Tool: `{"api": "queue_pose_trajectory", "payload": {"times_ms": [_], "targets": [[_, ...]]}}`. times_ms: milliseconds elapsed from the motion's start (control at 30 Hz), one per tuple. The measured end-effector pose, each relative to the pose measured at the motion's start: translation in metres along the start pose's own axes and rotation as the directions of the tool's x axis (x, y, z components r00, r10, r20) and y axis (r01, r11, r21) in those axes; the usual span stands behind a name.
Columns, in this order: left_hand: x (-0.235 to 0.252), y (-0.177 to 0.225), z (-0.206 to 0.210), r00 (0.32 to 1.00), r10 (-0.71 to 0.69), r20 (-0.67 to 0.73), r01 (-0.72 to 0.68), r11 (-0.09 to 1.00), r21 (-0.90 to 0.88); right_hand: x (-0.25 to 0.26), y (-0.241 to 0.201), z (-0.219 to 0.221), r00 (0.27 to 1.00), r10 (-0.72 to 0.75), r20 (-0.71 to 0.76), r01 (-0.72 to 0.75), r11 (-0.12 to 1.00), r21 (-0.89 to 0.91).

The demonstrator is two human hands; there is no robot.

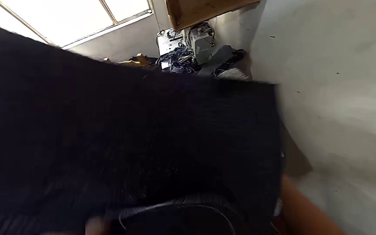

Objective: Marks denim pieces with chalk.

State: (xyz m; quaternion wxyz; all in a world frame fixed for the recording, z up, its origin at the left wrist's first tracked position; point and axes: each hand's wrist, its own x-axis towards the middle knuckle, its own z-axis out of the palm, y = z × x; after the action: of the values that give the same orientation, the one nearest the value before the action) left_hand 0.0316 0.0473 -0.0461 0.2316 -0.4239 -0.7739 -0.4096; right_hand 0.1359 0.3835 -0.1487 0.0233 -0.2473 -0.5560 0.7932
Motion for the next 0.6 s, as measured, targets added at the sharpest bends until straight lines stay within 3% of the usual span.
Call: {"api": "queue_pose_trajectory", "payload": {"times_ms": [67, 100, 133, 200, 233, 300, 367, 433, 467, 533, 600], "targets": [[0.02, -0.035, 0.04, 0.999, -0.026, 0.023, 0.026, 1.0, -0.012, 0.025, 0.0, -0.067, 0.938, -0.341, -0.07, 0.335, 0.939, -0.078], [0.024, -0.044, 0.063, 0.992, -0.107, 0.067, 0.11, 0.993, -0.041, 0.035, -0.005, -0.103, 0.892, -0.441, -0.095, 0.428, 0.894, -0.132], [0.022, -0.052, 0.088, 0.975, -0.204, 0.093, 0.208, 0.978, -0.032, 0.043, -0.018, -0.131, 0.871, -0.46, -0.171, 0.412, 0.874, -0.256], [0.007, -0.072, 0.142, 0.91, -0.395, 0.128, 0.386, 0.918, 0.09, 0.06, -0.05, -0.172, 0.878, -0.406, -0.255, 0.234, 0.827, -0.512], [-0.001, -0.082, 0.17, 0.847, -0.506, 0.165, 0.481, 0.86, 0.169, 0.076, -0.06, -0.186, 0.881, -0.383, -0.279, 0.14, 0.773, -0.619], [-0.02, -0.106, 0.226, 0.675, -0.695, 0.247, 0.628, 0.717, 0.302, 0.124, -0.058, -0.212, 0.906, -0.305, -0.295, -0.039, 0.632, -0.774], [-0.041, -0.126, 0.272, 0.499, -0.817, 0.288, 0.69, 0.576, 0.438, 0.172, -0.024, -0.23, 0.919, -0.208, -0.334, -0.191, 0.505, -0.842], [-0.044, -0.132, 0.298, 0.393, -0.876, 0.279, 0.699, 0.482, 0.528, 0.193, 0.011, -0.226, 0.883, -0.166, -0.44, -0.337, 0.429, -0.838], [-0.04, -0.131, 0.304, 0.38, -0.886, 0.264, 0.697, 0.462, 0.549, 0.194, 0.022, -0.212, 0.861, -0.179, -0.477, -0.368, 0.428, -0.825], [-0.033, -0.126, 0.309, 0.373, -0.901, 0.221, 0.703, 0.431, 0.566, 0.188, 0.045, -0.171, 0.867, -0.232, -0.44, -0.31, 0.438, -0.843], [-0.027, -0.123, 0.312, 0.329, -0.926, 0.186, 0.698, 0.371, 0.612, 0.183, 0.078, -0.12, 0.938, -0.208, -0.278, -0.181, 0.391, -0.902]]}}
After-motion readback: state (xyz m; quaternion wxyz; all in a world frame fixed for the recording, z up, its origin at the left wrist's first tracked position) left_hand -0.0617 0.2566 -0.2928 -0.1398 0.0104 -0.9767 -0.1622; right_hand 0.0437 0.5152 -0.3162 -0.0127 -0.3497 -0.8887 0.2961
